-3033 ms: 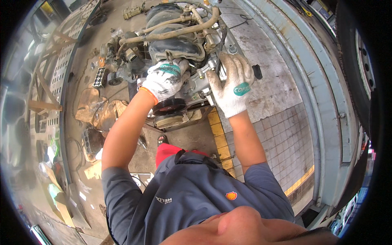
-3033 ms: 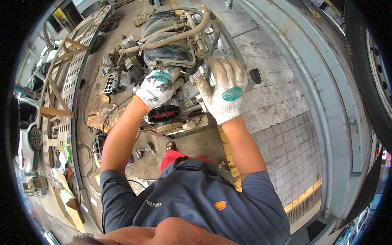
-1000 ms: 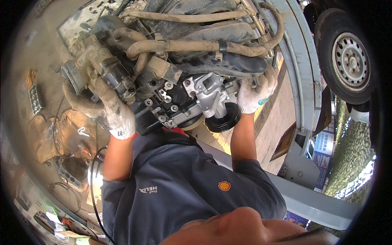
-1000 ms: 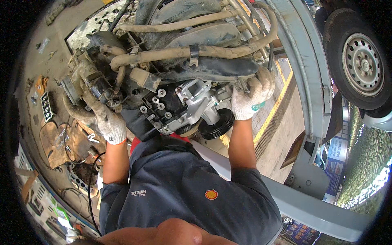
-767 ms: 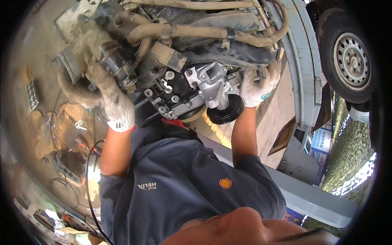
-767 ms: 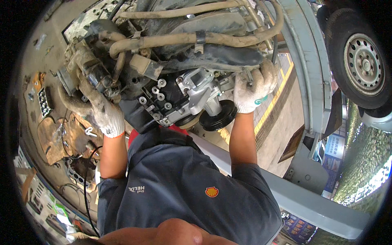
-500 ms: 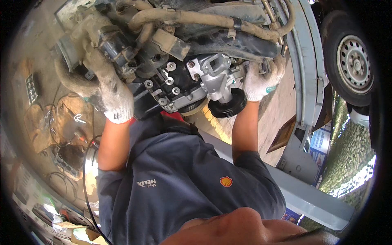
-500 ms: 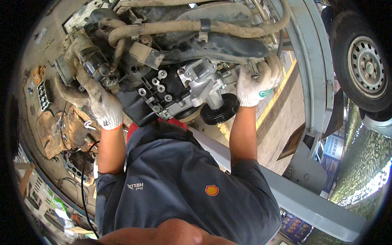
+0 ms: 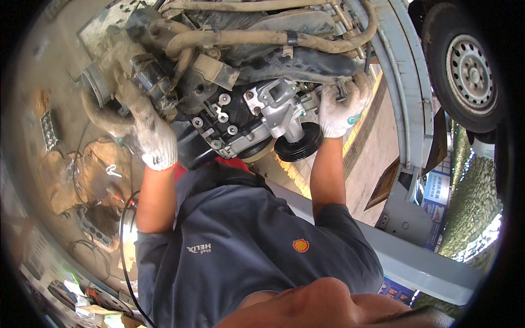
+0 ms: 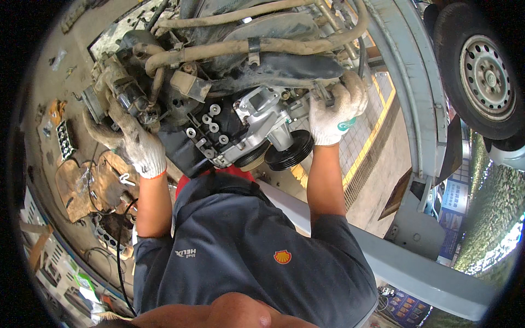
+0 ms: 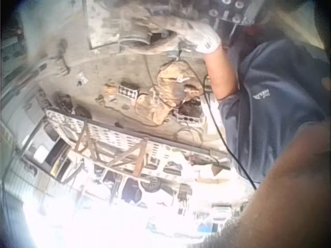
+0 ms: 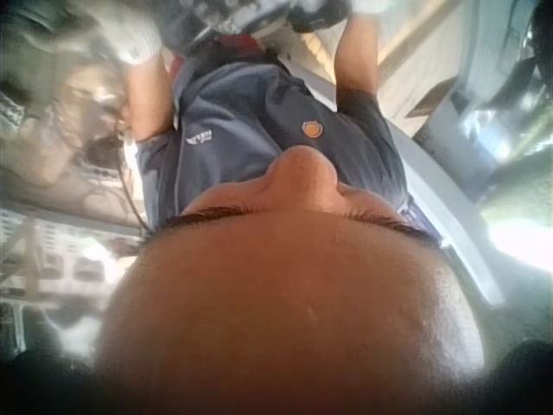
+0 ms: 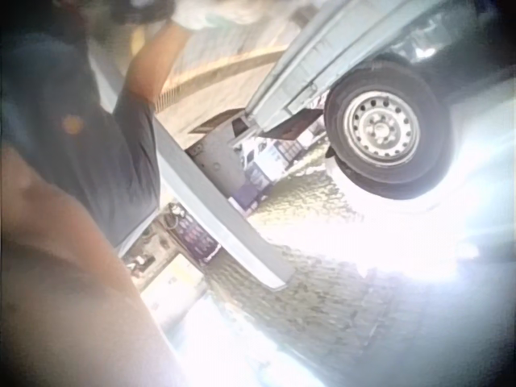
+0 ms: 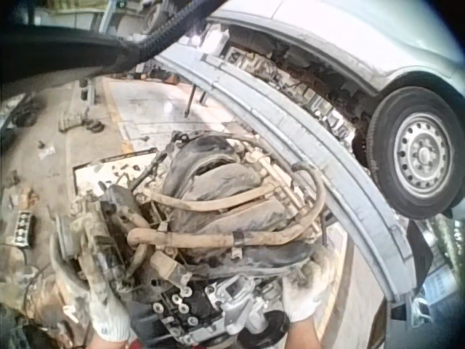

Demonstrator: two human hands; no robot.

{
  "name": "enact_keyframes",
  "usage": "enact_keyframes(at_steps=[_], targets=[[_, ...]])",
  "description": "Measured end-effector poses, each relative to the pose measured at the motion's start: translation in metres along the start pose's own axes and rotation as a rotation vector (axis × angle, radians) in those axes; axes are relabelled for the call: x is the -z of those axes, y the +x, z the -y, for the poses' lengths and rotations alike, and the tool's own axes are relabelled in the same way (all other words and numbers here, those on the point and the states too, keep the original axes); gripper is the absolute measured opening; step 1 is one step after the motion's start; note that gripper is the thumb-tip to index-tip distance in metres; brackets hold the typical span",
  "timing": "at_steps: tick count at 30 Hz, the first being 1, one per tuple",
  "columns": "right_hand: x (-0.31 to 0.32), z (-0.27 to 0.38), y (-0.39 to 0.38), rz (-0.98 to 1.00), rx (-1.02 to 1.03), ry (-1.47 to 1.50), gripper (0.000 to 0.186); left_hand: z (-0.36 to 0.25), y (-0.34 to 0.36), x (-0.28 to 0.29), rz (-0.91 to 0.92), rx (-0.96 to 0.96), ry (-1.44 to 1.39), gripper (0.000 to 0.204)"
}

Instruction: The person works on a car engine placed on a metal stand, using pliers to adjust components and handling hoses and parts. The person repeatedly repositions the engine and manipulates various engine components throughout the clip.

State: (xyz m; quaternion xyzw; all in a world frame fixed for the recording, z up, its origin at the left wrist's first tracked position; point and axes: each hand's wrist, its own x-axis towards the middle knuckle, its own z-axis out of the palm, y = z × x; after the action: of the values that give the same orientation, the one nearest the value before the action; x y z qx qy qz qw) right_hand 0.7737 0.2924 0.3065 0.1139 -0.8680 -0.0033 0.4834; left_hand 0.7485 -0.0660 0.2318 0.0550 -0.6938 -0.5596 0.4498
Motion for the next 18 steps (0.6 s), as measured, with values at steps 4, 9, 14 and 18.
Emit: enact_keyframes(at_steps=[4, 9, 14, 18], targets=[[0.002, 0.002, 0.001, -0.009, 0.062, -0.016, 0.041, -0.009, 0.001, 0.002, -0.016, 0.03, 0.036, 0.062], [-0.001, 0.001, -0.001, -0.016, -0.025, 0.011, 0.032, -0.012, 0.002, -0.006, -0.079, 0.122, -0.102, 0.073], [-0.003, 0.005, 0.006, -0.057, -0.003, 0.04, 0.034, -0.016, 0.003, -0.004, -0.052, 0.207, -0.12, 0.081], [0.001, 0.006, 0.008, -0.057, 0.029, 0.063, 0.035, -0.014, 0.004, -0.008, -0.107, 0.19, -0.167, 0.072]])
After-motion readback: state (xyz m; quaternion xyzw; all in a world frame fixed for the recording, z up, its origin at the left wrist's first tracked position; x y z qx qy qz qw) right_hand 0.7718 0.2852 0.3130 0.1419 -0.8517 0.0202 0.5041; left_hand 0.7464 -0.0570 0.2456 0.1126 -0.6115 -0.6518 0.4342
